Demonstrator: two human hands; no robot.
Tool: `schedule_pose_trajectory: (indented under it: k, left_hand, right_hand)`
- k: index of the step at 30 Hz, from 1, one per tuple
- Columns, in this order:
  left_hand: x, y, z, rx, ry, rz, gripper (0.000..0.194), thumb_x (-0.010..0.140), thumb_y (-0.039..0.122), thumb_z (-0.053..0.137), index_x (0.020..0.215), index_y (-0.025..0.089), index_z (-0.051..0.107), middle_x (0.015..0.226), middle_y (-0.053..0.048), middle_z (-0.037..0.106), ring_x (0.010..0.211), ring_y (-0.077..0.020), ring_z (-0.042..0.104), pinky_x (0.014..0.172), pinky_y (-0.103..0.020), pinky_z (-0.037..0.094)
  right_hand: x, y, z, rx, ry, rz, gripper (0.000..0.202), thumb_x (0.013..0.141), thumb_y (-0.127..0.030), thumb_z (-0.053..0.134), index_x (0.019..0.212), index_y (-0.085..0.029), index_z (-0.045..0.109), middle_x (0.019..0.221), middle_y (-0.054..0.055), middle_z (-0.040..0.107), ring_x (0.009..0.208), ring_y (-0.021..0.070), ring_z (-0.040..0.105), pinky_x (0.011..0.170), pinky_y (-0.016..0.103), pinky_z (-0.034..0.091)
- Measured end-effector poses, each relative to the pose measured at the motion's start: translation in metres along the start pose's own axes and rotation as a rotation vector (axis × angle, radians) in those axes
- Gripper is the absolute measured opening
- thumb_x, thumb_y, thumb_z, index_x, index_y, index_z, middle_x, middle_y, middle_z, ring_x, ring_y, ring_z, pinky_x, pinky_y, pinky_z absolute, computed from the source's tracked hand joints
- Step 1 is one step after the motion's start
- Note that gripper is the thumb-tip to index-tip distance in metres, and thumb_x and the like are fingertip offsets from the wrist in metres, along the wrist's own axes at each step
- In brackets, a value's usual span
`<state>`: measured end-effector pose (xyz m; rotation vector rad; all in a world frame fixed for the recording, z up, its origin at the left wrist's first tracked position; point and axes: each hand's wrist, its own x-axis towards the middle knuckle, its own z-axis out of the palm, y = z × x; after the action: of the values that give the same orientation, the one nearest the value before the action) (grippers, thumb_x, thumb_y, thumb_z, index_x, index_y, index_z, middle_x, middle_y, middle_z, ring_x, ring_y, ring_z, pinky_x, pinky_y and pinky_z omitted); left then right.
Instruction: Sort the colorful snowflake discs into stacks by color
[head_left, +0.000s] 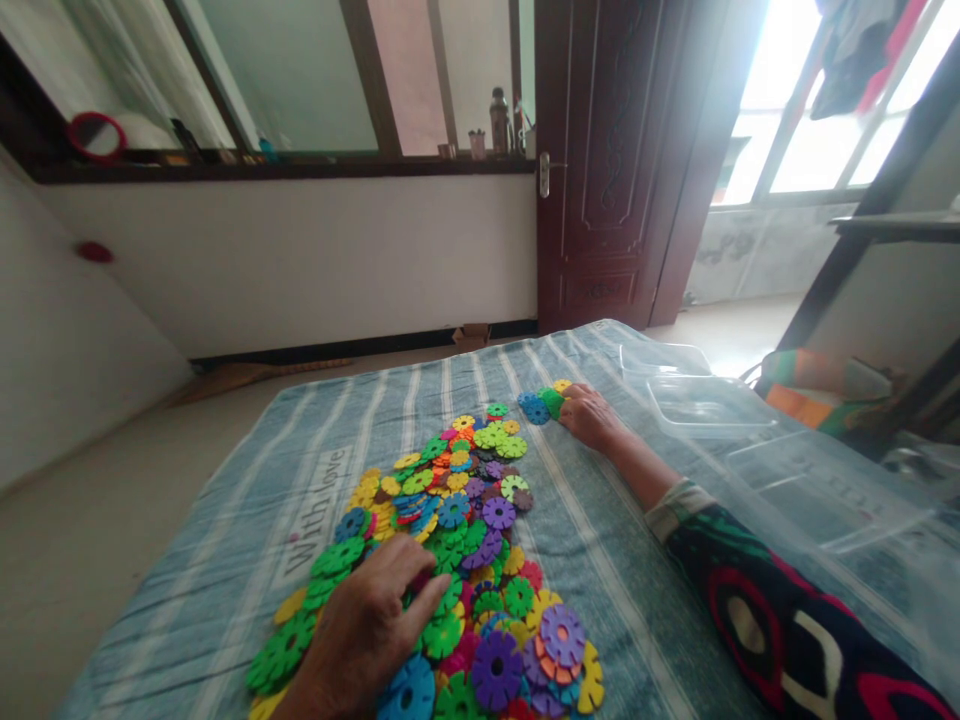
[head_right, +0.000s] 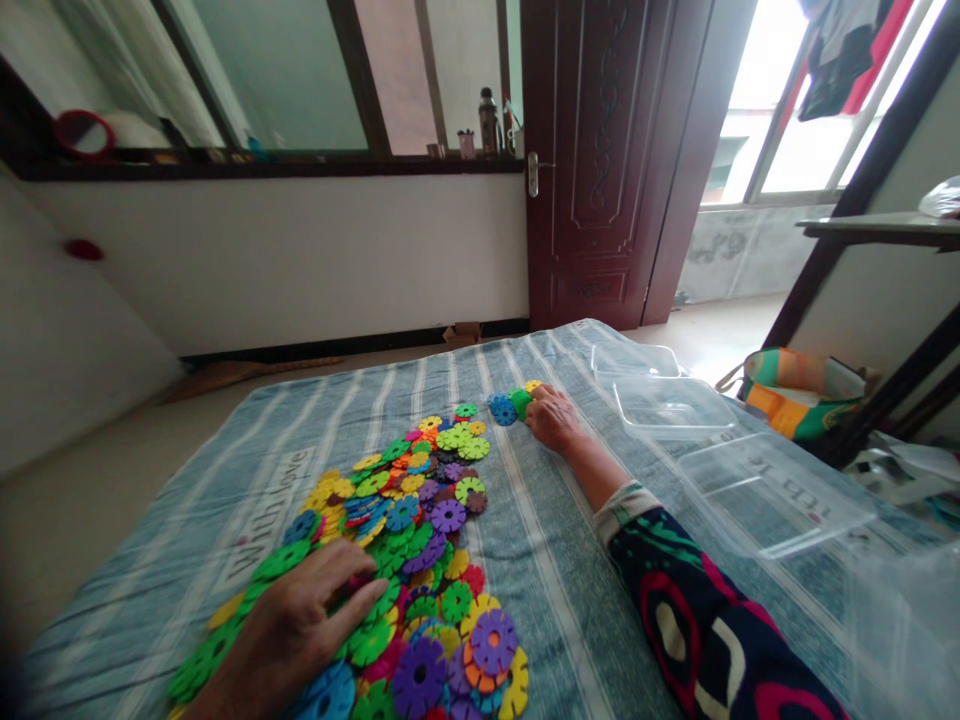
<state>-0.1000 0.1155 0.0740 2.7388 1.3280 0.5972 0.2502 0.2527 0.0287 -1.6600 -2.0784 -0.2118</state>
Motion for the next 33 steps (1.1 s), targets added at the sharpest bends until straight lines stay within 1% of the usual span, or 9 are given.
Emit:
schedule_pose_trajectory:
  k: [8, 13, 20, 27, 33]
  left_hand:
    - [-0.0001, -0.001, 0.0005, 0.003, 0.012, 0.002, 0.019, 0.083, 0.033, 0.053, 0.071, 0.02, 0.059, 0.069, 0.0, 0.06, 0.065, -0.0132, 0.06, 0.06, -0.023, 0.045]
    - [0.0007, 0.0009, -0.0004, -0.015, 0.025, 0.007, 0.019, 0.083, 0.033, 0.053, 0.07, 0.02, 0.059, 0.068, 0.0, 0.06, 0.064, -0.0126, 0.059, 0.059, -0.022, 0.044]
    - [0.0014, 0.0027, -0.0014, -0.014, 0.009, -0.004, 0.022, 0.084, 0.035, 0.053, 0.068, 0.02, 0.058, 0.067, 0.0, 0.06, 0.063, -0.0131, 0.059, 0.059, -0.023, 0.044]
    - [0.0007, 0.0016, -0.0015, -0.013, -0.011, -0.015, 0.021, 0.084, 0.034, 0.053, 0.069, 0.02, 0.058, 0.068, 0.0, 0.059, 0.064, -0.0133, 0.059, 0.06, -0.023, 0.044]
    - [0.0, 0.0004, -0.0002, -0.01, 0.002, 0.001, 0.021, 0.084, 0.034, 0.052, 0.07, 0.019, 0.059, 0.068, 0.0, 0.06, 0.064, -0.013, 0.059, 0.059, -0.023, 0.044]
  right_hand:
    - [-0.0024, -0.0003, -0.0024, -0.014, -0.019, 0.006, 0.012, 0.08, -0.025, 0.063, 0.075, -0.02, 0.072, 0.106, 0.007, 0.062, 0.109, 0.0226, 0.049, 0.088, 0.031, 0.04]
    - [-0.0041, -0.0012, -0.0042, -0.014, -0.028, 0.005, 0.013, 0.081, -0.025, 0.062, 0.074, -0.02, 0.072, 0.109, 0.007, 0.061, 0.111, 0.0224, 0.048, 0.09, 0.032, 0.039]
    - [-0.0055, -0.0013, -0.0044, 0.01, -0.021, 0.005, 0.016, 0.082, -0.025, 0.06, 0.072, -0.02, 0.071, 0.109, 0.008, 0.061, 0.112, 0.023, 0.047, 0.091, 0.033, 0.039]
    - [-0.0063, -0.0019, -0.0057, -0.016, -0.027, -0.007, 0.014, 0.081, -0.027, 0.062, 0.075, -0.019, 0.072, 0.108, 0.008, 0.062, 0.11, 0.0218, 0.048, 0.09, 0.031, 0.039]
    - [-0.0064, -0.003, -0.0069, -0.025, -0.039, 0.006, 0.014, 0.082, -0.028, 0.062, 0.076, -0.019, 0.072, 0.107, 0.008, 0.061, 0.11, 0.0221, 0.047, 0.09, 0.032, 0.038]
